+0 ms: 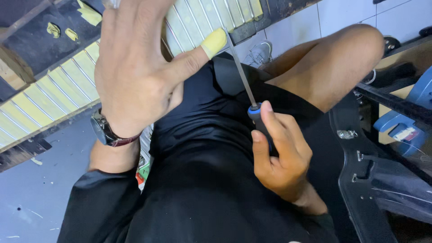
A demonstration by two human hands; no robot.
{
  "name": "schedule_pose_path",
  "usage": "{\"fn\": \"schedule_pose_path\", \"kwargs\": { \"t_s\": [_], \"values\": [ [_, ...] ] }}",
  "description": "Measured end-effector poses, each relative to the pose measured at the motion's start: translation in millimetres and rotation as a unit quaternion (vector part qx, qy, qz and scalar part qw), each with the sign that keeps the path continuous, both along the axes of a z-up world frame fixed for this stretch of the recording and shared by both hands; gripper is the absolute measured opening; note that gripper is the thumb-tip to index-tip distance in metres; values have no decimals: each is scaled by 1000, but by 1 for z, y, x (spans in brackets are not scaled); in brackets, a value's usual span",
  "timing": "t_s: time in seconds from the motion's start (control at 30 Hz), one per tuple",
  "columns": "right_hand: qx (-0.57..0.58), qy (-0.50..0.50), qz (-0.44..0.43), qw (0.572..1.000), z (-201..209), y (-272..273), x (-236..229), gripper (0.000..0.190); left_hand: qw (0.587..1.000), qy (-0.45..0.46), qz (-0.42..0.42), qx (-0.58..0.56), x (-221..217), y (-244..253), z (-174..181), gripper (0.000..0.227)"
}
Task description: The person uses a screwdriver to scrape the surface of a guitar fretboard clamped in a vise. They hold the neck with their left hand and repeatedly scrape along the frets with the screwdriver in their right hand.
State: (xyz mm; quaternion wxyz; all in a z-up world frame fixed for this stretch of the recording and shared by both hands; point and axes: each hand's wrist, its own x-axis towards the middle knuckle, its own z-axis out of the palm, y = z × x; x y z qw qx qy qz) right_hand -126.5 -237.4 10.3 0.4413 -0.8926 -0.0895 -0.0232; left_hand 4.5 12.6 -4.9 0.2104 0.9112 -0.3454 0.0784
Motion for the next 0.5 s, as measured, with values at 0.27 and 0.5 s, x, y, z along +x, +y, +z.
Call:
{"fn": "schedule_pose_path", "kwargs": {
  "t_s": [0.27, 0.5],
  "values": [
    [-53, -43, 21, 997, 3, 20, 42, 34, 1000, -7, -24, 7, 0, 2, 4, 25],
    [-61, -33, 11, 998, -3, 8, 15, 31, 999, -18, 1, 33, -2, 5, -8, 35]
  ]
}}
